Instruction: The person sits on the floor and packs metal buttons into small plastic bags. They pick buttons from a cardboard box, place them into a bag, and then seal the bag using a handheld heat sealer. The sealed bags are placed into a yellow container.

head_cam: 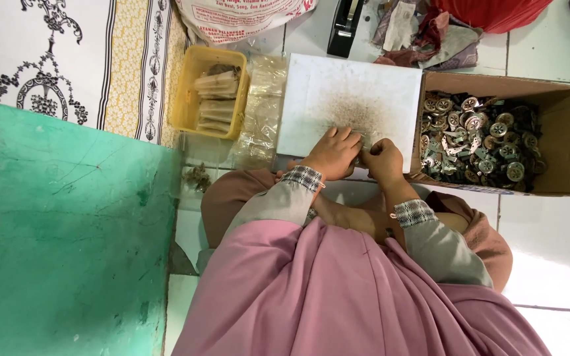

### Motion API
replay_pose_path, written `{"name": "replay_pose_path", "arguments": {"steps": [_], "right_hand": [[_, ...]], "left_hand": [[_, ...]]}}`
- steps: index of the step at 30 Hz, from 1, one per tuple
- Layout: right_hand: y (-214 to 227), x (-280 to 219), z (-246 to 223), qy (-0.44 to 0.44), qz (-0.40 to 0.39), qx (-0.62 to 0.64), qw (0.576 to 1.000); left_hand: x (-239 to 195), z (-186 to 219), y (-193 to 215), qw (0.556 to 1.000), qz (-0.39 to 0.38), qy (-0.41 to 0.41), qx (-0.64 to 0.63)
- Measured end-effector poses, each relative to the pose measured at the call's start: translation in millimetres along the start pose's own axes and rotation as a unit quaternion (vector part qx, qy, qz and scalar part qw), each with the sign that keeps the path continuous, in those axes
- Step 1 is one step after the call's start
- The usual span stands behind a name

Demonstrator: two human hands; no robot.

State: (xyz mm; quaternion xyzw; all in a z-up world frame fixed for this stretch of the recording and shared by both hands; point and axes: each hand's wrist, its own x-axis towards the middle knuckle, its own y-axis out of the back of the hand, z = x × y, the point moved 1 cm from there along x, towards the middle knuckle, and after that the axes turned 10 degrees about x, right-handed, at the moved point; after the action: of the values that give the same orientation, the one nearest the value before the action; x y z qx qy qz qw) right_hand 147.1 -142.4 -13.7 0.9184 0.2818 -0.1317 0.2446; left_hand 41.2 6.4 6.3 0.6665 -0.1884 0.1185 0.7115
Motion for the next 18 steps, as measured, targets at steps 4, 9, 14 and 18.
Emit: {"name": "replay_pose_path", "arguments": {"steps": [4, 9, 14, 18], "right_hand": [[-0.2, -18.7, 2.8, 0.028, 0.003, 0.007, 1.0], [-0.1, -45.0, -9.2, 0.229, 0.004, -0.2, 0.952], [3.5, -46.9, 9.1, 0.212, -0.008, -0.354, 0.911], [7.9, -43.5, 14.9, 0.244, 0.013, -0.383, 0.891]], "left_hand": [[-3.7, -1.1, -25.9, 0.995, -0.098, 0.009, 0.018], [7.6, -0.6, 5.7, 0.988, -0.15, 0.019, -0.001], [4.0, -2.6, -1.6, 0.977, -0.204, 0.049, -0.028], [-4.0, -2.0, 15.4, 0.97, -0.223, 0.07, -0.068]]}}
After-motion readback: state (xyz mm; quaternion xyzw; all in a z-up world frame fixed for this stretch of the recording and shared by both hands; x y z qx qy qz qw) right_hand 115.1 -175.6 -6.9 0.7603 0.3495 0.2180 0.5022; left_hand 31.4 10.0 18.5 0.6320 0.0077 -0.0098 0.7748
